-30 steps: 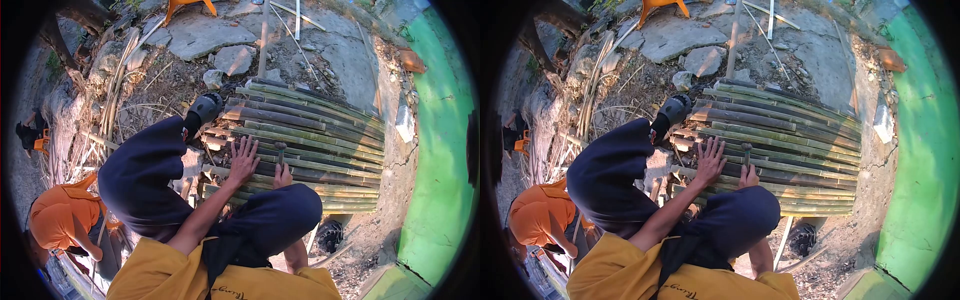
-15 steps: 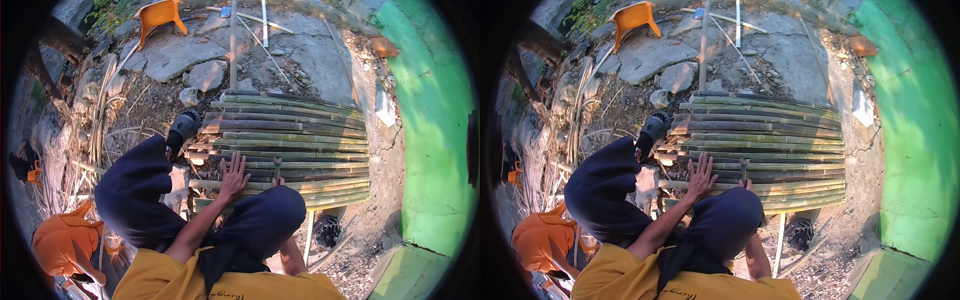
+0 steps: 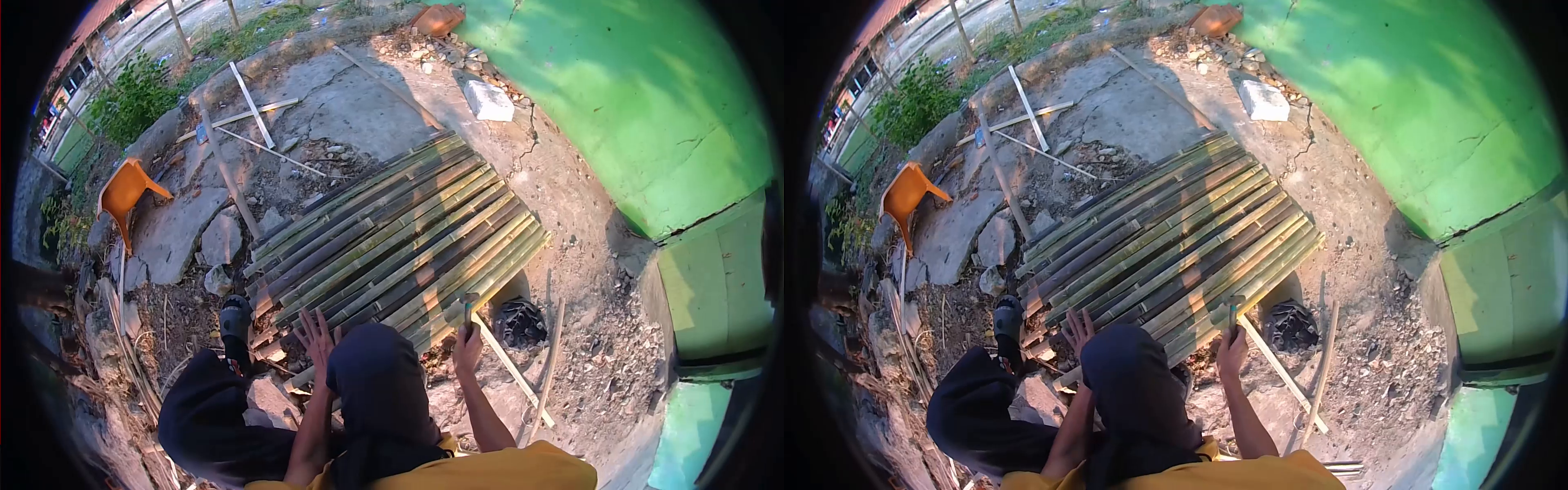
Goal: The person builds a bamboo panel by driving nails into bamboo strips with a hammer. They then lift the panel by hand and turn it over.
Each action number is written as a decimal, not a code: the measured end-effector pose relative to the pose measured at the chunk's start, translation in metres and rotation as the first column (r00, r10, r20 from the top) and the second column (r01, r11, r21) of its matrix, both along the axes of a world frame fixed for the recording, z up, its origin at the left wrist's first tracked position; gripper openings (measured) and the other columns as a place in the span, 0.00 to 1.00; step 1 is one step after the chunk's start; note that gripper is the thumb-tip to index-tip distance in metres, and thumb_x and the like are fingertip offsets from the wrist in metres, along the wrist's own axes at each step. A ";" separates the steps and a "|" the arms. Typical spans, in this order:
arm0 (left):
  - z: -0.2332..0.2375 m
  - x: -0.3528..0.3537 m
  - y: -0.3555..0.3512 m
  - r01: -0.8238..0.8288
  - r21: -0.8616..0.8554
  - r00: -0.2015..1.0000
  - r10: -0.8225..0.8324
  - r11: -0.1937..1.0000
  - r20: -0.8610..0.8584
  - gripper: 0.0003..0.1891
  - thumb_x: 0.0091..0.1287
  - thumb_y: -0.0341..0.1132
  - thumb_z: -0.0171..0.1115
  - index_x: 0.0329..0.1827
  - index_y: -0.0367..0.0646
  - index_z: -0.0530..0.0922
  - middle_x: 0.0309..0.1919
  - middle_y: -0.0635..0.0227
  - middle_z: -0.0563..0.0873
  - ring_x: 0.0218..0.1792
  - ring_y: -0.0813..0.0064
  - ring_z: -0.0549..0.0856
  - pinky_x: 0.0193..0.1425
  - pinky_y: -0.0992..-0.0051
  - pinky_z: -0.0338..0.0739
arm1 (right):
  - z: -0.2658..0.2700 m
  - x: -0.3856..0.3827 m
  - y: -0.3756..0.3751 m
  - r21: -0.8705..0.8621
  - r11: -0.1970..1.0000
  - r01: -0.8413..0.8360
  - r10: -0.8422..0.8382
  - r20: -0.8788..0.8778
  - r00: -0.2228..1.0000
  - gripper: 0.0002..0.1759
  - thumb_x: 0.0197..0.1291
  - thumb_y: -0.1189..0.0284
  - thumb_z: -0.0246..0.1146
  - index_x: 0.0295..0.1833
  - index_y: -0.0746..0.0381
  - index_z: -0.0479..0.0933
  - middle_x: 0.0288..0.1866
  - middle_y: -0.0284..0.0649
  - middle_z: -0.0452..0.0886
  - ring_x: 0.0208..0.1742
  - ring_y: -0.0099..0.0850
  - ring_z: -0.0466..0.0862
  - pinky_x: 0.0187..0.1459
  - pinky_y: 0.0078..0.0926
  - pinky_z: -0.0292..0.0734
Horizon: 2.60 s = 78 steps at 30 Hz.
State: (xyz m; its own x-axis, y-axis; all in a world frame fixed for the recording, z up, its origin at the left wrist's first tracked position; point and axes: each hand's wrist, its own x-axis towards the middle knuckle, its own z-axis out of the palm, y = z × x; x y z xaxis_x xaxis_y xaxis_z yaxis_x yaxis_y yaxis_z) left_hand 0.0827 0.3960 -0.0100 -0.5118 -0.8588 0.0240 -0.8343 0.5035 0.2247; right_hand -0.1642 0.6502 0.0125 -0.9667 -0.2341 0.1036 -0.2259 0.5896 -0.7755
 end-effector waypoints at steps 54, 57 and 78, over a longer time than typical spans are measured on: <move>-0.042 0.069 -0.043 -0.208 0.951 0.407 0.904 0.230 -0.130 0.36 0.67 0.53 0.76 0.70 0.36 0.79 0.62 0.57 0.86 0.60 0.64 0.86 0.66 0.62 0.79 | -0.049 -0.048 -0.021 -0.620 0.321 0.716 0.559 0.734 0.385 0.44 0.73 0.35 0.57 0.82 0.55 0.70 0.82 0.38 0.73 0.80 0.44 0.71 0.81 0.53 0.61; -0.039 0.073 -0.052 -0.137 0.963 0.345 0.923 0.232 -0.173 0.34 0.67 0.55 0.76 0.69 0.42 0.80 0.58 0.61 0.87 0.53 0.64 0.87 0.57 0.64 0.81 | -0.031 -0.046 -0.025 -0.631 0.285 0.722 0.567 0.718 0.404 0.46 0.73 0.34 0.56 0.83 0.57 0.68 0.84 0.39 0.69 0.81 0.44 0.69 0.82 0.53 0.60; 0.010 0.057 -0.069 0.258 0.963 0.318 0.948 -0.080 -0.007 0.44 0.67 0.68 0.72 0.80 0.52 0.74 0.77 0.59 0.78 0.76 0.54 0.78 0.79 0.48 0.73 | -0.016 -0.051 -0.018 -0.637 0.282 0.717 0.553 0.719 0.421 0.41 0.79 0.41 0.52 0.86 0.55 0.63 0.89 0.39 0.63 0.85 0.44 0.64 0.85 0.52 0.54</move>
State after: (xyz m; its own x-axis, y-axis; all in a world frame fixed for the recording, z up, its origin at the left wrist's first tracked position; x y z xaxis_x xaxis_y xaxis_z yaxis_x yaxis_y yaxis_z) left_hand 0.1392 0.3271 0.0005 -0.3627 -0.4241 -0.8298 0.0701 -0.9003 0.4295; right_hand -0.2150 0.6318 -0.0037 -0.6323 -0.5197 -0.5745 0.7584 -0.5667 -0.3220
